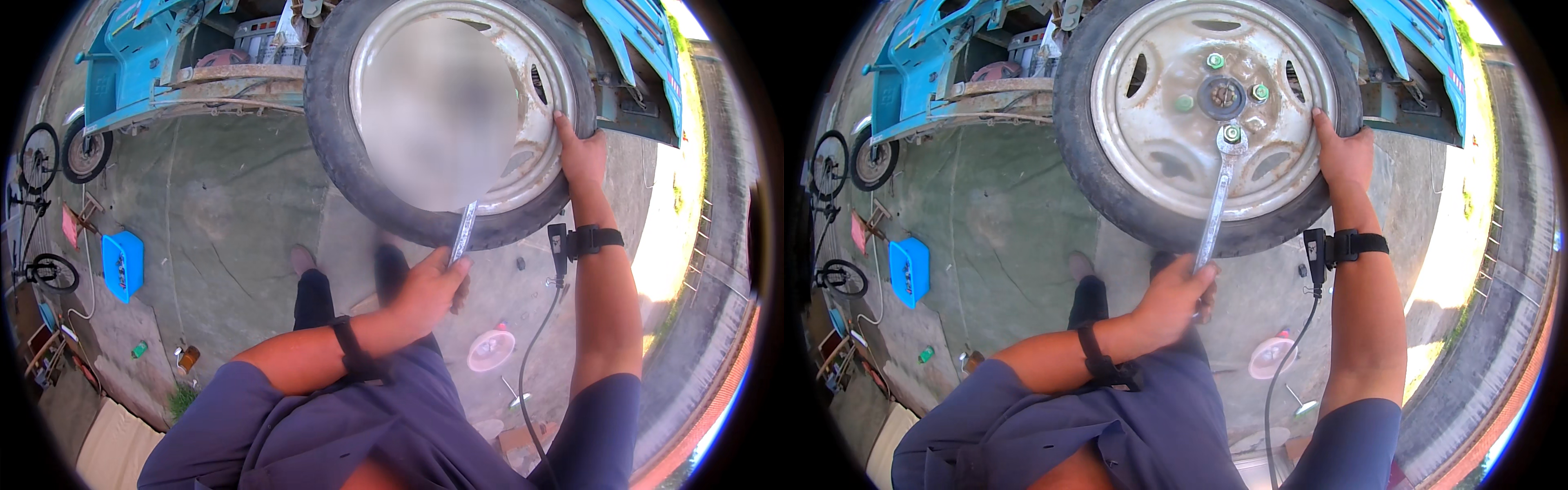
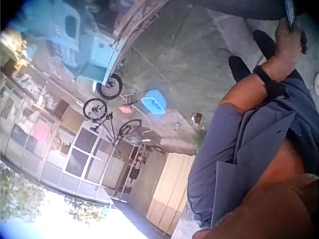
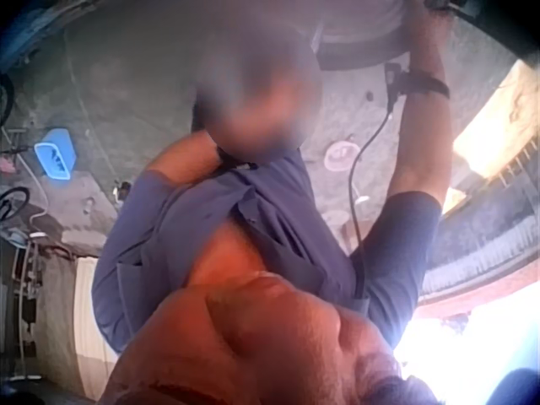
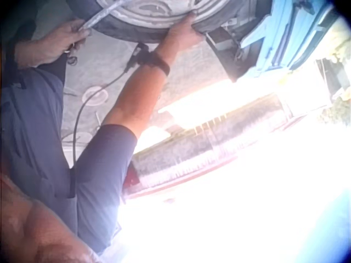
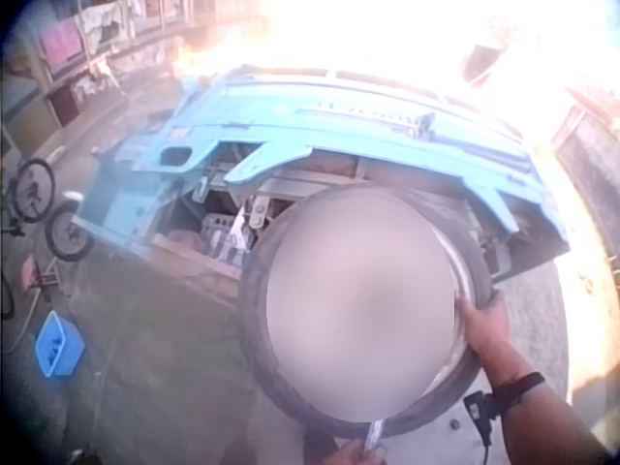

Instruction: The person uses a wrench to tighten or loosen the nuts on a wheel of a blue vehicle. They hold the wheel by hand while applying force to the wrench.

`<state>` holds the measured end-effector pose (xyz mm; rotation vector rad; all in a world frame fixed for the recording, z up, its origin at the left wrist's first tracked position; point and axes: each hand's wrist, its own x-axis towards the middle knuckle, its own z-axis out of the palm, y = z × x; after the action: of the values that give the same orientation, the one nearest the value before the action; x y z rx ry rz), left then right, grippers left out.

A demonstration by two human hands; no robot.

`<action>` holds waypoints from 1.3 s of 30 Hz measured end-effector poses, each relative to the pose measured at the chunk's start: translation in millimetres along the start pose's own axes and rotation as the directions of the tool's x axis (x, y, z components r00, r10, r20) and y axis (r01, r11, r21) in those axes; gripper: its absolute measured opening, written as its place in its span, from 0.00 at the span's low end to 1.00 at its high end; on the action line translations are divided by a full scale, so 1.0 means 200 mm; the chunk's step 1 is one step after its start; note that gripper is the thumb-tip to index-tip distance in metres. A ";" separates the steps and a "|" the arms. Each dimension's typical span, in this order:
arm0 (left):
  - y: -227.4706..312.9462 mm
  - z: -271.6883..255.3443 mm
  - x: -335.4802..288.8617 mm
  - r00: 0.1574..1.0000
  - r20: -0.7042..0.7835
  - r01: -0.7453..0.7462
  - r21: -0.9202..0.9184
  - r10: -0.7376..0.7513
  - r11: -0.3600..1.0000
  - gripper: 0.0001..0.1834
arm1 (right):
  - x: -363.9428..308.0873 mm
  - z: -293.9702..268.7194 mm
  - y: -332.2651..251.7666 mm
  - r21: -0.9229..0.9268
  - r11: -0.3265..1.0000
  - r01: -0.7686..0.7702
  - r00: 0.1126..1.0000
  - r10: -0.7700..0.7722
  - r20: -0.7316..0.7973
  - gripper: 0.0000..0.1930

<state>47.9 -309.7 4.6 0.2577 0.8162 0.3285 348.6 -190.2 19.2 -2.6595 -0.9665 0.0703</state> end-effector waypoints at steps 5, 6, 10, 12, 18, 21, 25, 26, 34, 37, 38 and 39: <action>0.04 -0.01 -0.01 0.999 0.028 0.037 -0.100 -0.034 0.994 0.13 | 0.00 -0.01 0.00 -0.004 1.000 0.001 1.000 -0.001 -0.001 0.53; 0.06 -0.02 -0.01 0.999 0.033 0.028 -0.082 -0.025 0.996 0.13 | 0.01 -0.01 0.00 -0.011 1.000 0.004 1.000 -0.004 -0.004 0.53; 0.10 -0.07 -0.03 0.998 0.050 0.038 -0.091 -0.033 0.995 0.14 | 0.02 -0.01 -0.01 0.008 1.000 0.013 0.999 -0.014 0.030 0.53; 0.11 -0.08 -0.04 0.996 0.081 0.057 -0.138 -0.046 0.989 0.16 | 0.03 -0.01 -0.03 0.025 0.999 0.023 0.998 -0.025 0.055 0.53; 0.10 -0.08 -0.01 0.960 0.210 0.239 -0.274 -0.185 0.931 0.21 | 0.08 0.01 0.02 0.049 0.982 0.182 0.981 -0.178 -0.082 0.57; 0.09 -0.09 0.00 0.957 0.209 0.258 -0.282 -0.203 0.924 0.22 | 0.00 0.01 0.07 -0.024 0.977 0.210 0.967 -0.212 -0.142 0.58; 0.09 -0.08 0.02 0.959 0.197 0.258 -0.315 -0.202 0.913 0.22 | -0.41 0.03 0.15 0.129 0.992 0.000 1.000 -0.002 0.012 0.56; 0.09 -0.07 0.02 0.956 0.209 0.264 -0.314 -0.205 0.912 0.21 | -0.48 0.04 0.21 0.231 0.972 -0.035 0.999 0.029 0.030 0.55; 0.08 -0.07 0.05 0.921 0.279 0.352 -0.303 -0.270 0.886 0.21 | -0.65 0.14 -0.01 0.466 0.826 -0.316 0.915 0.396 -0.080 0.50; 0.10 -0.06 0.08 0.881 0.351 0.424 -0.286 -0.318 0.859 0.21 | -0.61 0.14 -0.05 0.440 0.829 -0.344 0.907 0.415 -0.073 0.51; 0.10 -0.06 0.08 0.862 0.380 0.452 -0.275 -0.336 0.848 0.22 | -0.60 0.14 -0.03 0.442 0.824 -0.355 0.904 0.424 -0.064 0.51; 0.10 -0.06 0.08 0.851 0.401 0.461 -0.261 -0.339 0.848 0.21 | -0.59 0.14 -0.02 0.429 0.831 -0.354 0.904 0.422 -0.072 0.51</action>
<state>46.1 -283.4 -6.3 -0.1955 0.4367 0.0170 250.9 -254.0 -13.1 -2.3775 -0.2958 0.1256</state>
